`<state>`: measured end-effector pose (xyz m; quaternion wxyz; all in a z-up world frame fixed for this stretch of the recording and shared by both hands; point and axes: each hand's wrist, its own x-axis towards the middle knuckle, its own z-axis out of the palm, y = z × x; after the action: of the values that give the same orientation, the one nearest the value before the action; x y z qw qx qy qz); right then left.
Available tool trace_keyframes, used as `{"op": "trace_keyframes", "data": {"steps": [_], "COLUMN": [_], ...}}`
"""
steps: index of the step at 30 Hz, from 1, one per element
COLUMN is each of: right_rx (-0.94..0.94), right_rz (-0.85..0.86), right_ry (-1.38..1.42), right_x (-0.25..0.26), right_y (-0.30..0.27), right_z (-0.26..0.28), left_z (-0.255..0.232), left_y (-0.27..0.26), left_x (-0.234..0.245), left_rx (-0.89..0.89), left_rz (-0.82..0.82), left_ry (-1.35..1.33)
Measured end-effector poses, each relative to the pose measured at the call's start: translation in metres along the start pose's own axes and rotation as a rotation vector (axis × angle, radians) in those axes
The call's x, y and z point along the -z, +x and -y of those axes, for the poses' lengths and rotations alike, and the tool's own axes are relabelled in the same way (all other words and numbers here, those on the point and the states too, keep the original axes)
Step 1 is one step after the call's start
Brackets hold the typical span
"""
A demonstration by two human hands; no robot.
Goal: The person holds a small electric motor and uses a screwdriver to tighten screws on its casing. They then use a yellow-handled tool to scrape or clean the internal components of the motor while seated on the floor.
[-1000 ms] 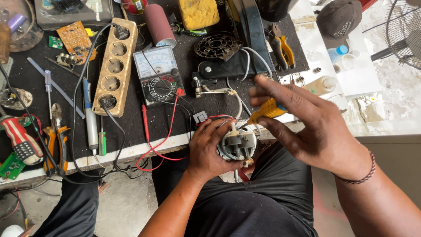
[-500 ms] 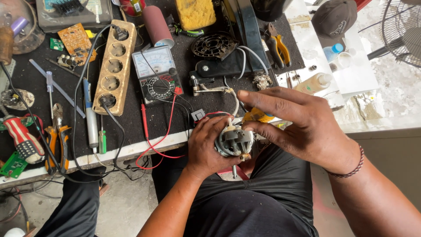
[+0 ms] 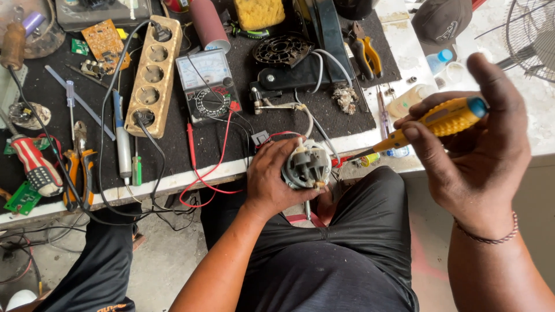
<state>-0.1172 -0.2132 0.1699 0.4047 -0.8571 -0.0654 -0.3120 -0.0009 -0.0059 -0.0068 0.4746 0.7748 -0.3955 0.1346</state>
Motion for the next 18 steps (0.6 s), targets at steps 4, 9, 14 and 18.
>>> {"op": "trace_keyframes", "data": {"steps": [4, 9, 14, 18], "right_rx": [0.004, 0.064, 0.073, -0.104], "right_rz": [-0.005, -0.005, 0.047, 0.033], "right_ry": [0.003, -0.053, 0.075, 0.056], "right_x": [-0.007, -0.013, -0.014, -0.009], "right_y": [-0.011, -0.02, -0.025, -0.036], "right_z": [-0.005, -0.013, -0.025, -0.042], "left_z": [0.003, 0.005, 0.015, 0.017], "left_y": [0.002, -0.002, -0.007, -0.008], "left_x": [-0.002, -0.005, -0.012, -0.013], "left_rx": [-0.01, -0.044, -0.048, -0.04], "left_rz": [-0.016, -0.057, -0.073, -0.051], "left_ry": [0.004, 0.0, 0.016, 0.044]}}
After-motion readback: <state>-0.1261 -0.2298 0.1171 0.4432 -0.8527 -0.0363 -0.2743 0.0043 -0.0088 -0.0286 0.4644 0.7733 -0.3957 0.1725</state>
